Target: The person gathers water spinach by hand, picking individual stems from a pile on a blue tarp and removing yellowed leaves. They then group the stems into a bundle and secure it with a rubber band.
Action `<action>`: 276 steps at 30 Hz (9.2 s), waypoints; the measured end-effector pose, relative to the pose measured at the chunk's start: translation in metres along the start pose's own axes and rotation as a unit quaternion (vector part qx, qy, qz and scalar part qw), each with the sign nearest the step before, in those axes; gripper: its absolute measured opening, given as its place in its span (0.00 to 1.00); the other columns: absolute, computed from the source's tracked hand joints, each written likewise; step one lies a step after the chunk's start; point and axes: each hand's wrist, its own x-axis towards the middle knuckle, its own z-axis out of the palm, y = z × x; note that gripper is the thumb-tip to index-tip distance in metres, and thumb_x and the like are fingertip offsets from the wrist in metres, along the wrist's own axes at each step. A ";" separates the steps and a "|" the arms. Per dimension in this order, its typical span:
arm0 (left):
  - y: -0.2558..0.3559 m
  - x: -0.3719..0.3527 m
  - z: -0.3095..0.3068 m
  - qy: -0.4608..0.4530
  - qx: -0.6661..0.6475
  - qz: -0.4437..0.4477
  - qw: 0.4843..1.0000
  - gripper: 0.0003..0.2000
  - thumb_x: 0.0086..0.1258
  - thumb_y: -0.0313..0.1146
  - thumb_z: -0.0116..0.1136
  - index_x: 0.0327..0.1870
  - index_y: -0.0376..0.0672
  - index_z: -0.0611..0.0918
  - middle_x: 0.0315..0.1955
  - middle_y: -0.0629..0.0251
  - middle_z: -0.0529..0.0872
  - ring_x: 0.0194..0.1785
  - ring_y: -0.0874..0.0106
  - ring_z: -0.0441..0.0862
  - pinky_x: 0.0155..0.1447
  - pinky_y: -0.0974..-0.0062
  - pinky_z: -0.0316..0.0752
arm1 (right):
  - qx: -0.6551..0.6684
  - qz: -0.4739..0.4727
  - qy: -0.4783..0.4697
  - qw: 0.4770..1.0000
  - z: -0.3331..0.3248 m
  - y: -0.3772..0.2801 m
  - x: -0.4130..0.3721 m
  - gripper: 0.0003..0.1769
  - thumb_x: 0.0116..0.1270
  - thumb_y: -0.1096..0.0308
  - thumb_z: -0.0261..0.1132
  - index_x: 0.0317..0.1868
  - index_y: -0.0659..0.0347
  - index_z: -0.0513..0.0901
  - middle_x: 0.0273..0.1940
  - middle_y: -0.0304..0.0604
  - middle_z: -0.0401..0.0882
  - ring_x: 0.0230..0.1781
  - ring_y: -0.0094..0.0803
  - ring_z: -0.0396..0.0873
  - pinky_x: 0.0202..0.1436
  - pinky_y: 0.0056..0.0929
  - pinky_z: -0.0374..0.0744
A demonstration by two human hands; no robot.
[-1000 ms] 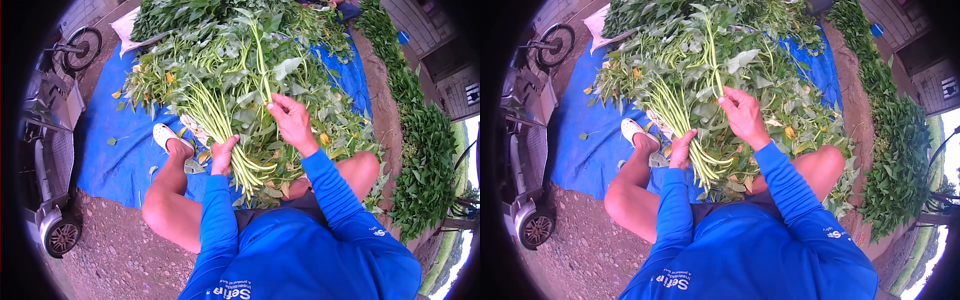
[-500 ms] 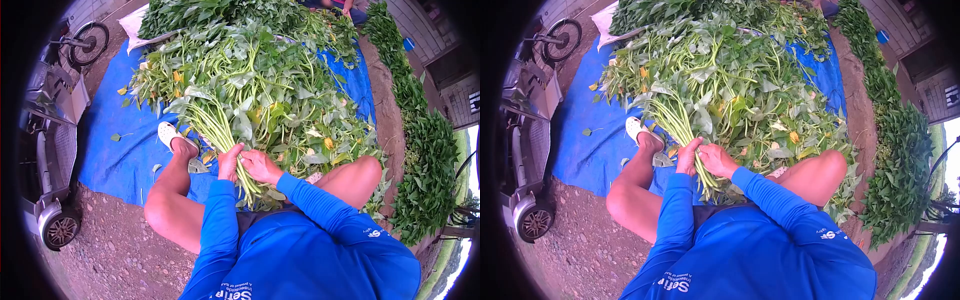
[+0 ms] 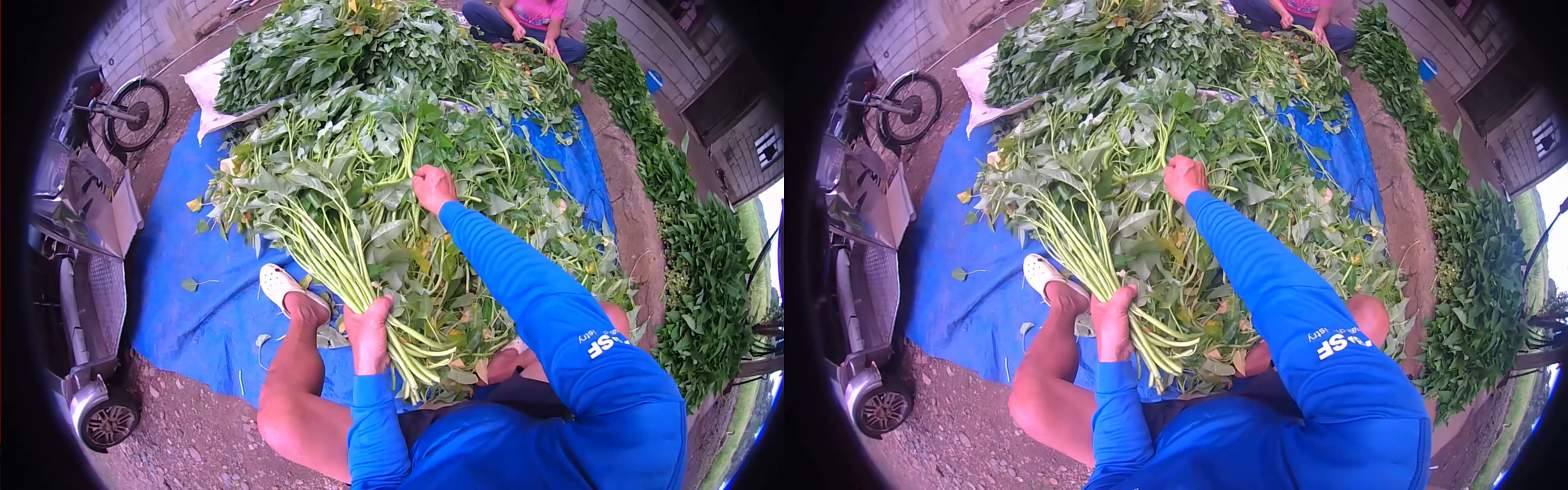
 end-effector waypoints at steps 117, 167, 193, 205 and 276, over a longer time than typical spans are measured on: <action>-0.070 0.017 -0.019 -0.140 -0.108 -0.099 0.979 0.22 0.79 0.38 0.72 0.66 0.37 0.81 0.52 0.57 0.92 0.49 0.65 0.94 0.53 0.64 0.93 | 0.444 0.149 -0.300 0.831 -0.168 0.021 -0.204 0.18 0.83 0.65 0.69 0.68 0.59 0.84 0.40 0.29 0.84 0.36 0.18 0.81 0.38 0.22 0.82; -0.112 0.015 -0.021 0.055 0.003 -0.031 0.998 0.24 0.62 0.27 0.76 0.59 0.34 0.82 0.47 0.62 0.89 0.47 0.68 0.86 0.56 0.69 0.81 | 0.251 0.057 -0.188 0.948 0.041 -0.064 -0.160 0.16 0.65 0.57 0.74 0.41 0.64 0.92 0.40 0.53 0.93 0.43 0.46 0.91 0.54 0.41 0.86; 0.003 0.015 -0.028 -0.048 -0.049 -0.057 0.996 0.13 0.71 0.25 0.69 0.53 0.29 0.84 0.38 0.60 0.90 0.33 0.68 0.90 0.42 0.67 0.92 | 0.328 0.068 -0.271 0.902 -0.137 -0.027 -0.192 0.11 0.76 0.65 0.74 0.52 0.61 0.92 0.38 0.31 0.88 0.35 0.18 0.83 0.40 0.22 0.82; 0.011 0.010 -0.014 -0.017 -0.066 -0.015 0.998 0.11 0.72 0.27 0.71 0.49 0.30 0.87 0.39 0.61 0.90 0.38 0.69 0.89 0.44 0.69 0.89 | -0.043 -0.332 -0.054 0.941 -0.149 0.000 -0.346 0.12 0.66 0.69 0.76 0.48 0.63 0.90 0.38 0.44 0.84 0.42 0.43 0.83 0.52 0.45 0.78; 0.060 -0.023 -0.006 -0.057 -0.075 0.069 0.993 0.23 0.70 0.23 0.68 0.66 0.30 0.77 0.51 0.56 0.88 0.49 0.64 0.90 0.55 0.67 0.89 | 0.444 0.189 -0.087 0.871 -0.294 0.063 -0.145 0.18 0.80 0.49 0.67 0.45 0.56 0.86 0.25 0.26 0.72 0.19 0.14 0.65 0.22 0.19 0.62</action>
